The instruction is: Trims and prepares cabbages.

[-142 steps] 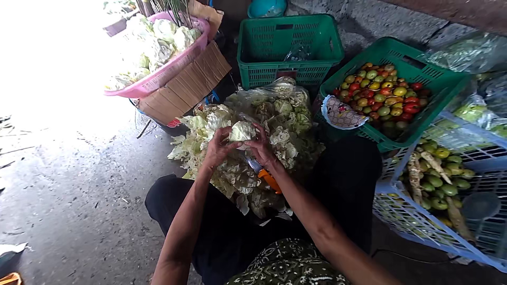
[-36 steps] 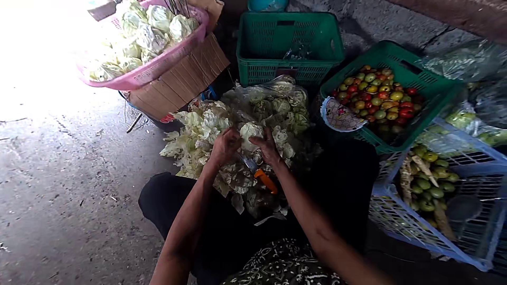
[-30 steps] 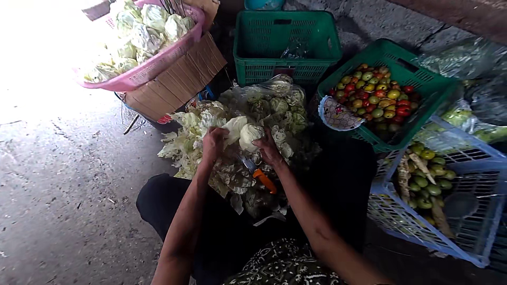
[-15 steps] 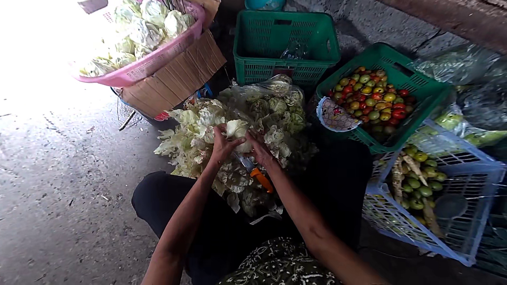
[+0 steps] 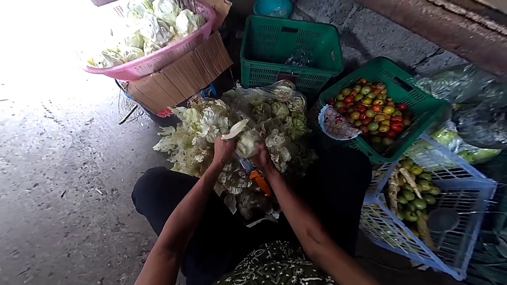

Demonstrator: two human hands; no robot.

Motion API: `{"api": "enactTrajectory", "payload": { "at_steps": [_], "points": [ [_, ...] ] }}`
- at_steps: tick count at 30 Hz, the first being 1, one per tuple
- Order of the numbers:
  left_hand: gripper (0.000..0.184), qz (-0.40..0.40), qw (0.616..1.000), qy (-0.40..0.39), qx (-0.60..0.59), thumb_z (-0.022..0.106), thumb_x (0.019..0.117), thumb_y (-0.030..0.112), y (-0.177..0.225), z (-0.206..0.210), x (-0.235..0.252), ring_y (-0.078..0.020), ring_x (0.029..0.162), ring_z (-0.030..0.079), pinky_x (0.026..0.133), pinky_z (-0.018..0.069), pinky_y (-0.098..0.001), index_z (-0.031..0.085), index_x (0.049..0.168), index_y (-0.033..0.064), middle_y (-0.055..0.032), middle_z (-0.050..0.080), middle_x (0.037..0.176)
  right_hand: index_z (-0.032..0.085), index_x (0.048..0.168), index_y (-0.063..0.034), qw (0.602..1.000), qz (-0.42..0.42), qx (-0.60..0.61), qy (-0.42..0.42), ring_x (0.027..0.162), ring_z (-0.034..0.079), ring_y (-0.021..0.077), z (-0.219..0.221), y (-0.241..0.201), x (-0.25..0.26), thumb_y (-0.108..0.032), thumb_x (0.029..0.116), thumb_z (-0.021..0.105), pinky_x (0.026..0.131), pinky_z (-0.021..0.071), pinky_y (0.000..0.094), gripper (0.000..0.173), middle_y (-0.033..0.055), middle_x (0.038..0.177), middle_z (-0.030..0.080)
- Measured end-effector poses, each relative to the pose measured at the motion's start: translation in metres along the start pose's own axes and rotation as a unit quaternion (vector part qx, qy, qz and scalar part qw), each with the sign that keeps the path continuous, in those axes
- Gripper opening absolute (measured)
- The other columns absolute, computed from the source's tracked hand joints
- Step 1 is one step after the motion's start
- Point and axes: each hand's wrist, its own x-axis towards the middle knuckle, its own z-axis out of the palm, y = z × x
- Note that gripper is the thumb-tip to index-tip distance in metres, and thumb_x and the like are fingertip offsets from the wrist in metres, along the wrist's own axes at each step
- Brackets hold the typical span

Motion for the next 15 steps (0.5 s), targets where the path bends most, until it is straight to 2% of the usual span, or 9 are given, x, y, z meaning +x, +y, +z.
{"api": "enactTrajectory", "payload": {
  "at_steps": [2,5,7,9,10,11,12,14,15],
  "points": [
    [0.039,-0.076,0.988,0.005,-0.134,0.045,0.1105,0.033,-0.008,-0.001,0.008,-0.0152,0.075,0.073,0.074,0.0621,-0.0356,0.065,0.111,-0.0005,-0.0084,0.075,0.089,0.049,0.131,-0.0174,0.995,0.001,0.098,0.015,0.103,0.067,0.0177,-0.001,0.003,-0.001,-0.059,0.0698,0.075,0.086,0.0580,0.0408,0.079,0.0045,0.114,0.067],
    [0.053,-0.163,0.974,-0.039,-0.154,0.045,0.1088,0.046,-0.010,-0.018,0.017,-0.0200,0.081,0.074,0.076,0.0620,-0.0370,0.058,0.127,-0.0023,-0.0135,0.074,0.101,0.045,0.137,-0.0171,0.985,0.009,0.169,0.020,0.113,0.063,0.0242,0.005,-0.001,0.000,-0.057,0.0736,0.072,0.093,0.0555,0.0455,0.080,0.0103,0.125,0.062],
    [0.073,-0.196,0.978,-0.047,-0.052,0.059,0.1001,0.055,-0.006,-0.029,0.018,-0.0306,0.101,0.070,0.088,0.0583,-0.0470,0.046,0.142,-0.0029,-0.0225,0.065,0.122,0.043,0.140,-0.0151,0.982,0.013,0.189,0.019,0.117,0.061,0.0265,0.008,-0.006,0.001,-0.051,0.0826,0.066,0.097,0.0538,0.0460,0.071,0.0133,0.130,0.059],
    [0.105,-0.170,0.983,0.014,0.060,0.072,0.0893,0.058,-0.003,-0.027,0.014,-0.0461,0.130,0.052,0.106,0.0435,-0.0614,0.020,0.158,-0.0022,-0.0332,0.045,0.147,0.040,0.143,-0.0132,0.980,0.012,0.197,0.027,0.121,0.058,0.0308,0.007,-0.009,0.005,-0.047,0.0892,0.059,0.098,0.0528,0.0494,0.066,0.0169,0.137,0.054],
    [0.114,-0.127,0.987,0.038,0.092,0.071,0.0892,0.060,-0.003,-0.023,0.013,-0.0511,0.140,0.040,0.112,0.0356,-0.0645,0.009,0.160,-0.0035,-0.0367,0.032,0.155,0.039,0.144,-0.0133,0.979,0.012,0.202,0.031,0.123,0.056,0.0326,0.005,-0.011,0.006,-0.047,0.0917,0.056,0.098,0.0522,0.0510,0.064,0.0179,0.139,0.052],
    [0.109,-0.065,0.991,0.047,0.105,0.066,0.0926,0.059,-0.003,-0.019,0.011,-0.0522,0.143,0.035,0.115,0.0323,-0.0642,0.010,0.160,-0.0045,-0.0373,0.027,0.157,0.038,0.144,-0.0138,0.978,0.011,0.205,0.036,0.124,0.056,0.0336,0.004,-0.011,0.008,-0.047,0.0932,0.054,0.098,0.0520,0.0521,0.063,0.0182,0.140,0.051],
    [0.092,0.009,0.994,0.041,0.101,0.061,0.0974,0.055,-0.002,-0.014,0.007,-0.0498,0.139,0.042,0.112,0.0369,-0.0621,0.025,0.157,-0.0051,-0.0359,0.035,0.153,0.038,0.145,-0.0147,0.977,0.009,0.209,0.038,0.125,0.055,0.0338,0.003,-0.012,0.009,-0.047,0.0937,0.054,0.099,0.0517,0.0527,0.063,0.0179,0.141,0.051],
    [0.053,0.136,0.989,-0.011,0.055,0.060,0.1023,0.042,0.002,-0.003,0.002,-0.0311,0.113,0.064,0.097,0.0526,-0.0492,0.058,0.133,-0.0007,-0.0227,0.063,0.127,0.040,0.144,-0.0159,0.977,-0.007,0.211,0.037,0.125,0.056,0.0317,0.004,-0.013,0.011,-0.046,0.0900,0.060,0.099,0.0520,0.0514,0.065,0.0161,0.140,0.053],
    [0.040,0.175,0.984,-0.032,0.029,0.064,0.1016,0.035,0.004,0.003,0.000,-0.0235,0.103,0.067,0.091,0.0548,-0.0438,0.065,0.122,0.0008,-0.0167,0.068,0.117,0.042,0.143,-0.0163,0.977,-0.019,0.211,0.035,0.123,0.057,0.0295,0.005,-0.013,0.012,-0.045,0.0874,0.063,0.099,0.0522,0.0494,0.066,0.0143,0.138,0.054]
  ]
}}
